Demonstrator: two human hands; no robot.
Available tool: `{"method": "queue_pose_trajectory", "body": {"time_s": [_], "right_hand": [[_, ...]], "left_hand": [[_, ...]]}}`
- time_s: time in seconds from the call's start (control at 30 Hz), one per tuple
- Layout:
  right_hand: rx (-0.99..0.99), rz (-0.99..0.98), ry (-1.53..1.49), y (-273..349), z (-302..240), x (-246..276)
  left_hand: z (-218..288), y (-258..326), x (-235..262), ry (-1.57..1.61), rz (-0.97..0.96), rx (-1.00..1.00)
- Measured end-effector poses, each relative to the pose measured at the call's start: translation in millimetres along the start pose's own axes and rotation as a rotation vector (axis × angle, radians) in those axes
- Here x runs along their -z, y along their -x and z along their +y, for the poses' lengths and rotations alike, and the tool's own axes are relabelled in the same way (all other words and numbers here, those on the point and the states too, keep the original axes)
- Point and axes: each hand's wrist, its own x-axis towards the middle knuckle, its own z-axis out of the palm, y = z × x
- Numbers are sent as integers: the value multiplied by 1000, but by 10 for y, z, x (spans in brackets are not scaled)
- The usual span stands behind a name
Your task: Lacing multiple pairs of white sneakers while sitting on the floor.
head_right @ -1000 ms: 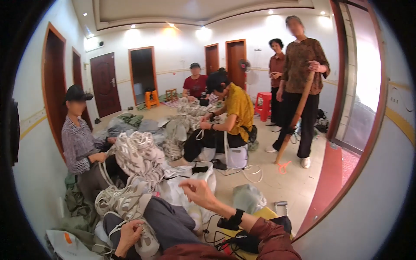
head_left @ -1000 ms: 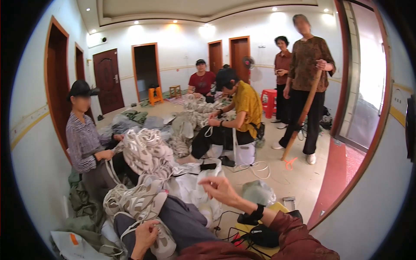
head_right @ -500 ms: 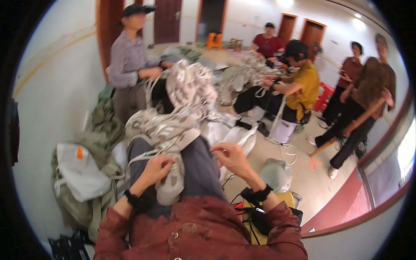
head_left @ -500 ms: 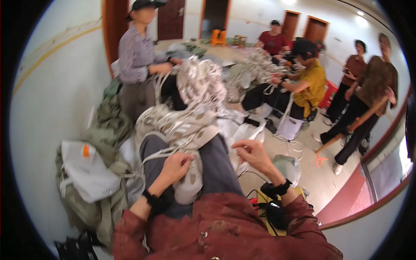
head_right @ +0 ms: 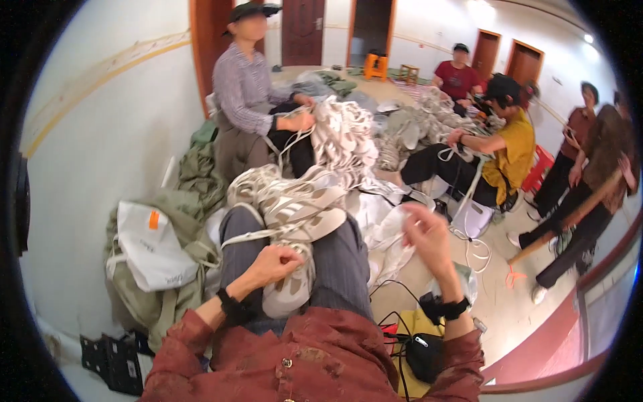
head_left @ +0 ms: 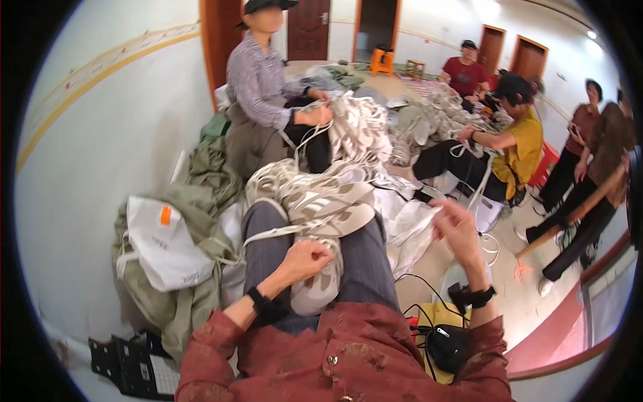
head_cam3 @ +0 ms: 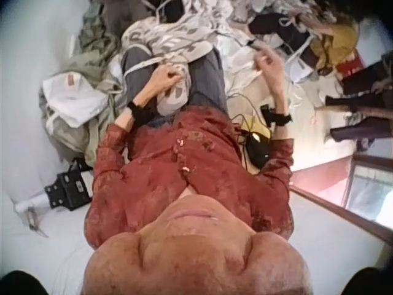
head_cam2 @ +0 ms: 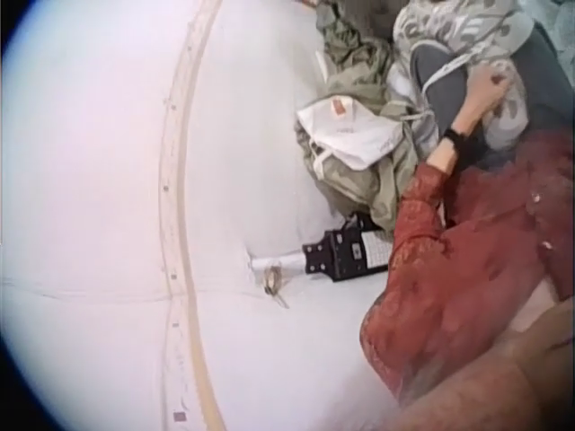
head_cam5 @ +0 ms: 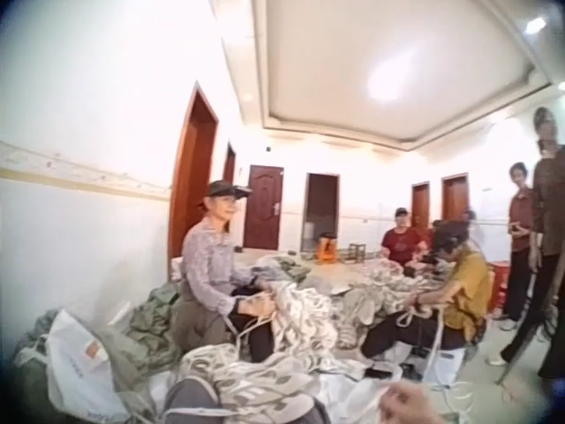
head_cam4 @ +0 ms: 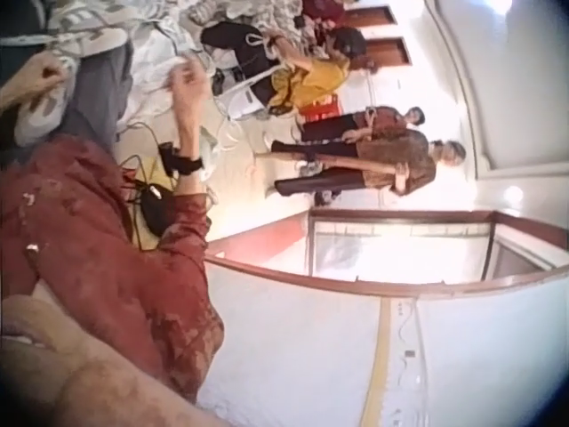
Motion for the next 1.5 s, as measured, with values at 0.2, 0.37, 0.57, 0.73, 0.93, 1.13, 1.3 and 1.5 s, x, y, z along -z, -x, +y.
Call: {"method": "queue_pose_trajectory", "body": {"time_s": [0.2, 0.37, 0.57, 0.73, 0.93, 1.13, 1.3, 1.5], "right_hand": [[210, 732, -188, -208, -395, 1039], [-15, 415, -199, -34, 14, 723], [-262, -178, -98, 102, 171, -369], [-35, -530, 29, 21, 207, -1108], [453, -404, 352, -134, 417, -1537], [403, -362, 301, -485, 400, -1652], [249, -439, 292, -567, 432, -1648], [175, -425, 314, -509, 626, -1750]], "left_hand": [[60, 42, 135, 124, -24, 126], [-290, -104, 217, 18, 221, -135], [-208, -233, 515, 20, 300, -29], [-308, -107, 453, 76, 161, 25], [-314, -154, 369, -95, 107, -14], [-287, -240, 368, -166, 155, -63], [-199, -294, 508, 47, 208, -14], [16, -338, 659, 217, 244, -1]]}}
